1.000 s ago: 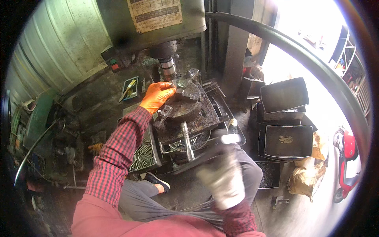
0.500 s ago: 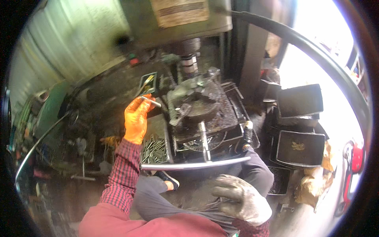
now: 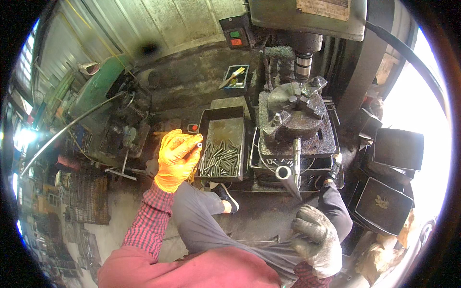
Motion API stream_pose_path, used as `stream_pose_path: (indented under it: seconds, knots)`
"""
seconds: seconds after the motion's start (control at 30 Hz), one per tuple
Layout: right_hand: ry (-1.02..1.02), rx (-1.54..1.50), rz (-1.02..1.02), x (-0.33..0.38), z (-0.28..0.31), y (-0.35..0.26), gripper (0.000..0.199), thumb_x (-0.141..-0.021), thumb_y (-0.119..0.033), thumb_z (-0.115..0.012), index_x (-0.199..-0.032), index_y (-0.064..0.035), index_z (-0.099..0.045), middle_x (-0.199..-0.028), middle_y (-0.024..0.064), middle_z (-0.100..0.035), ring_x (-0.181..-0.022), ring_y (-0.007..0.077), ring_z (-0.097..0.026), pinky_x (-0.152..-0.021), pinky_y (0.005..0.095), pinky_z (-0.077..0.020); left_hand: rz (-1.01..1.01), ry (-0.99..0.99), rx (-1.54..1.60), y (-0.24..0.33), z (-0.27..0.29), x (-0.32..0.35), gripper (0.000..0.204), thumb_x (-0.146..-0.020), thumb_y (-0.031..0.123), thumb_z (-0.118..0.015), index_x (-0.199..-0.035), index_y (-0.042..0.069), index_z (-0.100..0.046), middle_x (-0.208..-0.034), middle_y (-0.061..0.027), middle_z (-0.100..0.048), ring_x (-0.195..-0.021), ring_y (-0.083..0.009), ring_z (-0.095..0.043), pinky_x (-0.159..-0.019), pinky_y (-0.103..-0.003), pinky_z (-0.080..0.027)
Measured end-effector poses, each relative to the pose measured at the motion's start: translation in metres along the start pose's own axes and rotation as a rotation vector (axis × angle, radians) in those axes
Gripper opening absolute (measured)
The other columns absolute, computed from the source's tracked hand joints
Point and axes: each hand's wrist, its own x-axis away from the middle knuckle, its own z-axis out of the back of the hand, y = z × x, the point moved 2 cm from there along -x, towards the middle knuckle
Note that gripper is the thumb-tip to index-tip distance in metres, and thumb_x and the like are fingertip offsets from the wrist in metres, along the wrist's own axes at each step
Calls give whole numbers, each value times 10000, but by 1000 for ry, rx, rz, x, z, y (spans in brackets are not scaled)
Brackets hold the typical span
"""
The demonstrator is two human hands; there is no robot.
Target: The person repeatedly picks up small metal rods from a tray, places them into a drill press chuck, operates the machine to drill them, and then removes the finished pieces. The process is repeated for multiple rods throughout the clip.
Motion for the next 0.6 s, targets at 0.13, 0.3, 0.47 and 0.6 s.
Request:
stream_pose_path:
  seconds: [0.13, 0.3, 0.47, 0.6]
  knots:
    - [-17, 23, -114, 6, 3, 1, 526, -657, -131, -843, -1160, 14, -789, -1396, 229, -688, -1337, 381, -643, -1125, 455, -496, -44, -13, -65, 4, 6, 2, 406, -787, 34, -860, -1179, 125, -809, -1047, -23, -786, -993, -248, -719, -1096, -492, -492]
    - [-19, 9, -196, 10, 7, 1, 564, -619, -128, -812, -1173, -23, -790, -1383, 219, -673, -1322, 405, -631, -1125, 465, -489, -62, -2, -80, 5, 2, 7, 404, -802, 57, -858, -1195, 134, -807, -1044, -14, -779, -1003, -232, -705, -1118, -485, -474]
    - [31, -2, -156, 12, 6, -2, 539, -644, -166, -853, -1147, 17, -791, -1376, 224, -695, -1277, 375, -672, -1099, 450, -511, -47, 18, 28, 19, 2, -1, 393, -812, 32, -845, -1194, 114, -809, -1037, -32, -783, -963, -236, -719, -1092, -477, -491]
    - [-10, -24, -163, 6, 4, 1, 512, -657, -161, -865, -1132, 17, -796, -1370, 222, -706, -1268, 366, -682, -1086, 439, -521, -103, 2, 263, 69, 32, -12, 362, -748, 61, -867, -1103, 109, -821, -1020, -30, -767, -902, -234, -684, -979, -476, -556]
